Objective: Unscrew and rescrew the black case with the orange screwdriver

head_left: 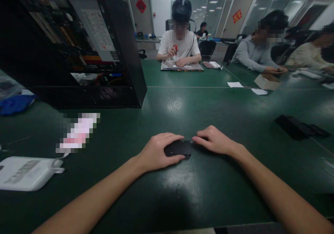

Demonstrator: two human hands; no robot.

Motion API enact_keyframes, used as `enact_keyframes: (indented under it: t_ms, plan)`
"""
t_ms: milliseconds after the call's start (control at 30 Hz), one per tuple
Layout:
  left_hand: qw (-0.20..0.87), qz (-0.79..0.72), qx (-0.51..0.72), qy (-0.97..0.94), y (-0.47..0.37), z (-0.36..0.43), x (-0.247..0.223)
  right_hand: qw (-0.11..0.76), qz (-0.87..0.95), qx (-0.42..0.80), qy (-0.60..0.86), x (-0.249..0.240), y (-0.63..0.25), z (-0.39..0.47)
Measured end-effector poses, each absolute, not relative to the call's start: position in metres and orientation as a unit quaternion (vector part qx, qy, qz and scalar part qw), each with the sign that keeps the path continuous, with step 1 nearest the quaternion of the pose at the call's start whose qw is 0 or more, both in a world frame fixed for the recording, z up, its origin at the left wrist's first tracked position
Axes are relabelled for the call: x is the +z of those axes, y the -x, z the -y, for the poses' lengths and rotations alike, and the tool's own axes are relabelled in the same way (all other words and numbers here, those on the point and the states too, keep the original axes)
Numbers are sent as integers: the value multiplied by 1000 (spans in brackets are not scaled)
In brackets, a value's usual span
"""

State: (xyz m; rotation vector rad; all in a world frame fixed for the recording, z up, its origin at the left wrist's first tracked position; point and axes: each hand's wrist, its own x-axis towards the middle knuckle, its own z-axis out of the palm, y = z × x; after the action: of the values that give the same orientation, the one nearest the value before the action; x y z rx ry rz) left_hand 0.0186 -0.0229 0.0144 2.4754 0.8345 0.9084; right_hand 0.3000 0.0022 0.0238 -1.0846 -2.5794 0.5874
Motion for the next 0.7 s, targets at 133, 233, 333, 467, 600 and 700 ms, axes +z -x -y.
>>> enact_keyframes:
  t_ms: [133,233,333,467,600,700]
  plan:
    - [243,-321,292,-867,-7,18,17,136,894,179,388,28,-309,-2]
    - [256,-350,295,-852,-7,17,15,129,897,153,394,29,-311,-3]
    - [258,-367,307,-839,-10,17,13,127,900,133,394,31,-312,-3]
    - [256,-383,315,-830,-11,17,12,129,900,120,400,36,-315,-1]
    - [260,-409,321,-814,-14,18,11,130,895,107,412,37,-307,4]
    - [261,-426,334,-799,-19,20,9,133,893,101,419,33,-292,11]
